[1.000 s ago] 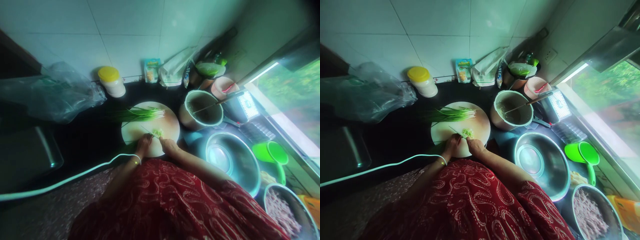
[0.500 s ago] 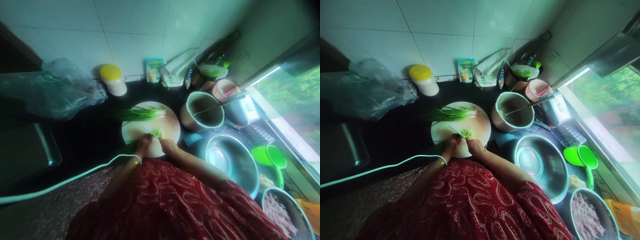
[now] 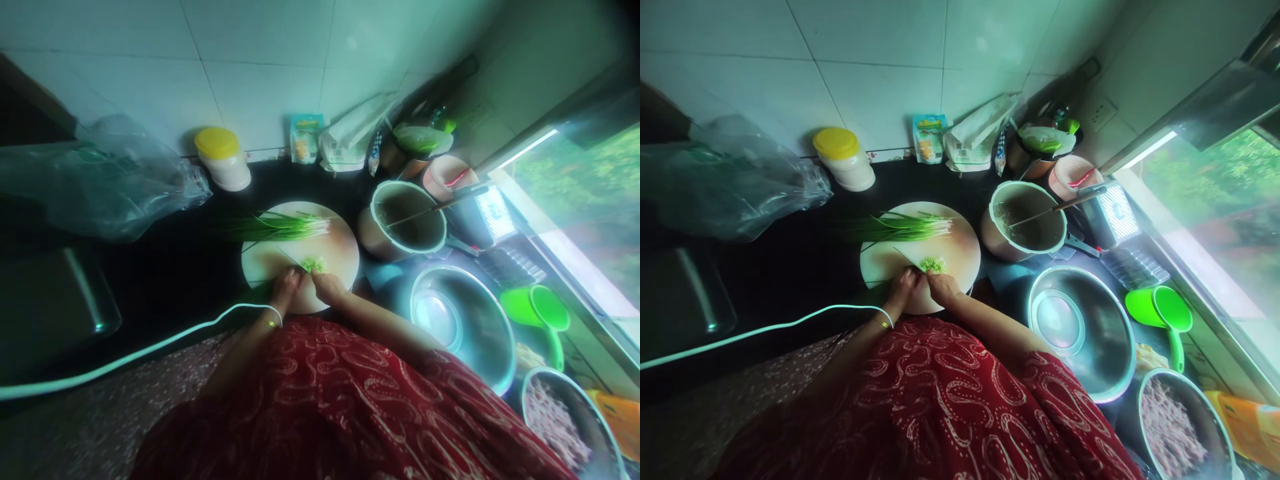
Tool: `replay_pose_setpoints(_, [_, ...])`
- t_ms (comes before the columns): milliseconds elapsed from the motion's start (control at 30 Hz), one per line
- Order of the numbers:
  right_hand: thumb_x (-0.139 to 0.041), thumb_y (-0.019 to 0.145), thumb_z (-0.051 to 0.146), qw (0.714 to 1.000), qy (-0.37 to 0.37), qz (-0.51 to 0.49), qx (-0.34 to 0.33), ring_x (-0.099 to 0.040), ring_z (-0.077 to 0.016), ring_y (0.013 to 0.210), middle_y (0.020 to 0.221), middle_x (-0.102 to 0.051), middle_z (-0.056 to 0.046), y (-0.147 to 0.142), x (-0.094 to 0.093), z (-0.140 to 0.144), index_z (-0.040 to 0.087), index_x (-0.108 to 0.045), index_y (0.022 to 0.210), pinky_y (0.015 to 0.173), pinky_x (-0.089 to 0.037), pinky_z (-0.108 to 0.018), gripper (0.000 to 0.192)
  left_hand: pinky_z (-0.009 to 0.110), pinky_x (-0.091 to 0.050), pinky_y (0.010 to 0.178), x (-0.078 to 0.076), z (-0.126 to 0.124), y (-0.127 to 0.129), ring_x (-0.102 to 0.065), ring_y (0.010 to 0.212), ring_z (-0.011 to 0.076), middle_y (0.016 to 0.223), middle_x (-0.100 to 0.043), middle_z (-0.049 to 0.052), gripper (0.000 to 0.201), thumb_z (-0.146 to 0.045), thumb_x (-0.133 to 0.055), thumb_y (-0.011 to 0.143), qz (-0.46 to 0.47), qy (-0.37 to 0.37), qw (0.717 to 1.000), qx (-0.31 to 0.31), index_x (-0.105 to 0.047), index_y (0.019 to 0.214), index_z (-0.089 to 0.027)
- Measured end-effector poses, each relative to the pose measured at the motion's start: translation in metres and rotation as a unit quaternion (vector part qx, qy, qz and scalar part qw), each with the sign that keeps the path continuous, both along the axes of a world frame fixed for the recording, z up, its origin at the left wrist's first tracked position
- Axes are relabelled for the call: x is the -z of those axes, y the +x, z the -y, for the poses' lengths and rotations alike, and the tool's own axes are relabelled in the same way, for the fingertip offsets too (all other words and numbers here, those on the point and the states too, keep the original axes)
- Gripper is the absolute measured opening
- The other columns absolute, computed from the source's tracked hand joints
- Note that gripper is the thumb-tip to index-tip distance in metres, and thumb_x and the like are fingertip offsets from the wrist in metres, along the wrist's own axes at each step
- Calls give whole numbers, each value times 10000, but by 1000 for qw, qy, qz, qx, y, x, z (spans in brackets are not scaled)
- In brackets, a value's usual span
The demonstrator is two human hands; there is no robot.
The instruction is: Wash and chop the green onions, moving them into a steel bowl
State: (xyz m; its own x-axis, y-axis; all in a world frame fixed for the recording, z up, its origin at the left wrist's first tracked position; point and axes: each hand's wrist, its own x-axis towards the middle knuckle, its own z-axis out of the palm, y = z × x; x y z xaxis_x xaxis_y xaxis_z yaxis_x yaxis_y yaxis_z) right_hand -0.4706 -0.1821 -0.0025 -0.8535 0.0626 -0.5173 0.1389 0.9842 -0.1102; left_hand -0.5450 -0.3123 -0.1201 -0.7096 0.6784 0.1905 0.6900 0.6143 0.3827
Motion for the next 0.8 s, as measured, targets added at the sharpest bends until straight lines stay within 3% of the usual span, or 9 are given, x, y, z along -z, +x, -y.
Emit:
replay_pose_setpoints(167, [-317,895,90,1000,-17,-17,10,-679,-247,955,988,-706,-151,-10,6,-5,109,-416,1296,774,-518,-336,414,335,-471,743,-12,3,1,-576,845,215,871,-636,95,306,-260,-389,974,-21,-14,1000,13,-657,855,-173])
replay_pose_setpoints(300, [-335,910,112,999,-25,-21,26,-675,-245,965,1024,-702,-159,-11,3,-16,102,-436,1270,788,-508,-329,374,370,-469,851,-22,14,4,-561,979,239,1002,-658,93,256,-208,-434,951,-48,0,997,55,-673,1038,-187])
replay_pose_setpoints(400, [-347,916,126,999,-8,-26,44,-676,-247,964,1011,-704,-160,-6,0,-19,104,-439,1258,791,-501,-324,355,352,-476,868,-17,16,6,-570,1000,227,1098,-655,94,297,-153,-429,939,-48,14,997,66,-651,1133,-187])
replay_pose_setpoints(600, [-341,894,92,999,16,-20,25,-689,-238,911,935,-715,-132,12,-8,-14,121,-423,1277,764,-503,-316,392,344,-477,836,-6,4,12,-600,910,214,1026,-663,110,288,-205,-412,960,-20,3,1000,13,-618,1156,-166])
replay_pose_setpoints(800, [-360,893,104,1000,29,-2,6,-692,-224,902,919,-714,-125,14,-10,-9,129,-408,1273,755,-511,-304,384,337,-465,830,-1,5,12,-598,904,209,983,-653,106,263,-230,-398,970,-11,18,1000,4,-627,1082,-166])
